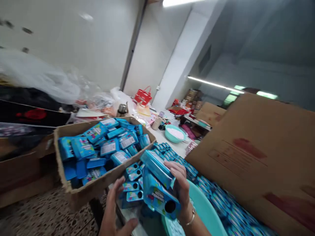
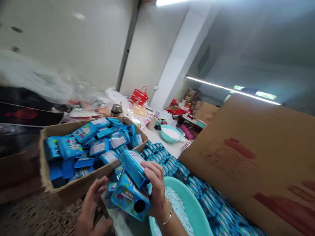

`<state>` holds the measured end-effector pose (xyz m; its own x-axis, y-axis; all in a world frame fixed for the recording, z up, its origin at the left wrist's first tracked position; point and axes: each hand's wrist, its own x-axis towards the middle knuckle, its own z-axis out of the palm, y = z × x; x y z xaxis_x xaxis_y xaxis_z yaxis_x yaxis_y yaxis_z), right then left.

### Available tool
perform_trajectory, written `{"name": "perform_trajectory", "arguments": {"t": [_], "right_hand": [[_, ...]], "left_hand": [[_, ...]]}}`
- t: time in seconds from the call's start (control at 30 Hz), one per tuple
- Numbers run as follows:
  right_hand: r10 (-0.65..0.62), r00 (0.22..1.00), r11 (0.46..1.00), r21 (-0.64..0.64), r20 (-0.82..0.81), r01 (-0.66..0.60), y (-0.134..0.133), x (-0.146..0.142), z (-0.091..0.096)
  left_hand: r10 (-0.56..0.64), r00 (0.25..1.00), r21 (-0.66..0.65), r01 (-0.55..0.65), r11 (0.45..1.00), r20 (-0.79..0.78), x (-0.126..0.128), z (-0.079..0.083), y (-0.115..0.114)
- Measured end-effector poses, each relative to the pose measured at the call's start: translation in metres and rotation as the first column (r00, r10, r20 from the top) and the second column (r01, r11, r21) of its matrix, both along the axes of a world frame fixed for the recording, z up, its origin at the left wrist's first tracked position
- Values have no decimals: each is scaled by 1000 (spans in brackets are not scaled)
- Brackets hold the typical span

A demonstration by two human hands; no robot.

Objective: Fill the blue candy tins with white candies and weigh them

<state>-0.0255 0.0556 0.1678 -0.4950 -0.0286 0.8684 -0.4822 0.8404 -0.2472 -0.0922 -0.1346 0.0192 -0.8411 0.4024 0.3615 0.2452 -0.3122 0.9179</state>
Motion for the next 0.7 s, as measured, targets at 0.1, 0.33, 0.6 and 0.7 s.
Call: {"name": "perform_trajectory", "arguments": {"t": [0.1,0.33,0.6,0.7], "right_hand": [[-198,980,924,-333,-1,186,7,55,-26],[-168,979,189,-979,-112,-80,20,134,-65],[-251,938,-52,-964,-240,-261,22,184,-83],[-366,928,42,-998,-67,-55,29,209,-89]], "left_hand": [[-188,974,45,195,980,-124,2,56,37],[-704,707,-10,705,709,-65,59,87,126],[-716,570,253,682,686,402,134,87,169],[-605,584,350,498,794,541,114,90,178]]}}
